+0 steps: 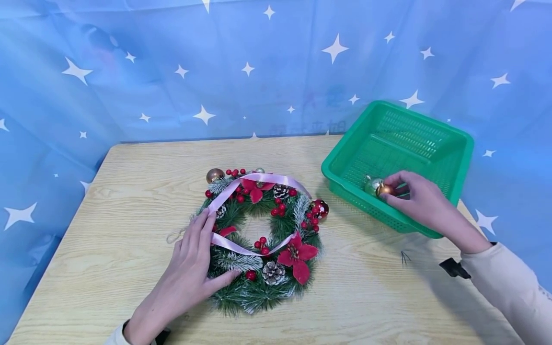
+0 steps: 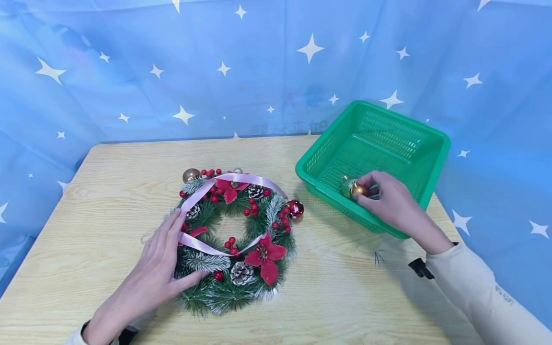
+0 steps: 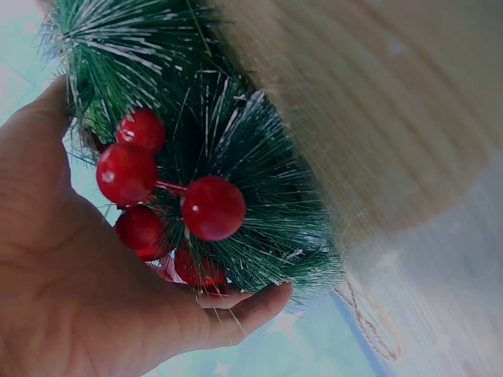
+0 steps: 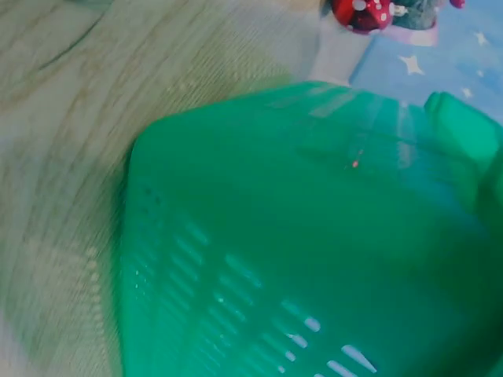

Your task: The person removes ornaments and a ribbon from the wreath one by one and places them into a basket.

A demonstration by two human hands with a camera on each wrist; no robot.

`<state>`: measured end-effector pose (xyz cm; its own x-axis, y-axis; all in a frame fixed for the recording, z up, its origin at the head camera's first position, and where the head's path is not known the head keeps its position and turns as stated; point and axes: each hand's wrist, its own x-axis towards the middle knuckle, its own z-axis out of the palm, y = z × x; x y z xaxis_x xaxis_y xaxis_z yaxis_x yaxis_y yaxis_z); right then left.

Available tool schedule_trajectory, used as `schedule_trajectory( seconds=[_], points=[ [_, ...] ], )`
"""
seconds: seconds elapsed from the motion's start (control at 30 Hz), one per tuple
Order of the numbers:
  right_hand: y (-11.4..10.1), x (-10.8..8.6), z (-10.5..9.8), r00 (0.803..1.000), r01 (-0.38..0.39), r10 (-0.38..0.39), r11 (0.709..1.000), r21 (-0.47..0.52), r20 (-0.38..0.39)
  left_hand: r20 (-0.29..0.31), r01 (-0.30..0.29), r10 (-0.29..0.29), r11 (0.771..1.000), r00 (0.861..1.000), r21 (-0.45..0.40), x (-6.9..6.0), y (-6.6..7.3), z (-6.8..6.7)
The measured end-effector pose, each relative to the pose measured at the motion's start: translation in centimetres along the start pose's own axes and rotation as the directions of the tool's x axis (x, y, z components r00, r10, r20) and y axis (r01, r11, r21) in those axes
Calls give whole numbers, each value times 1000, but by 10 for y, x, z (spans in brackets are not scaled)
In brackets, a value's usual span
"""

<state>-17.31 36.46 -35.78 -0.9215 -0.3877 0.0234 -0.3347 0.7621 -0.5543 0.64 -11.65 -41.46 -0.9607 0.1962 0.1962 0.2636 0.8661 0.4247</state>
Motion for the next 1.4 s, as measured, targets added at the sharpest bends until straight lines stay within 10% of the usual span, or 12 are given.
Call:
schedule_trajectory(
  seconds=[0.93,1.4],
  points=[
    [22,23,-2,961,24,19,988,-151,276,18,5,-5,1000,1000,-3,5,0,2],
    [17,26,3,962,16,34,984,-178,270,21,33,-33,999,999,2,0,2,-1]
  ],
)
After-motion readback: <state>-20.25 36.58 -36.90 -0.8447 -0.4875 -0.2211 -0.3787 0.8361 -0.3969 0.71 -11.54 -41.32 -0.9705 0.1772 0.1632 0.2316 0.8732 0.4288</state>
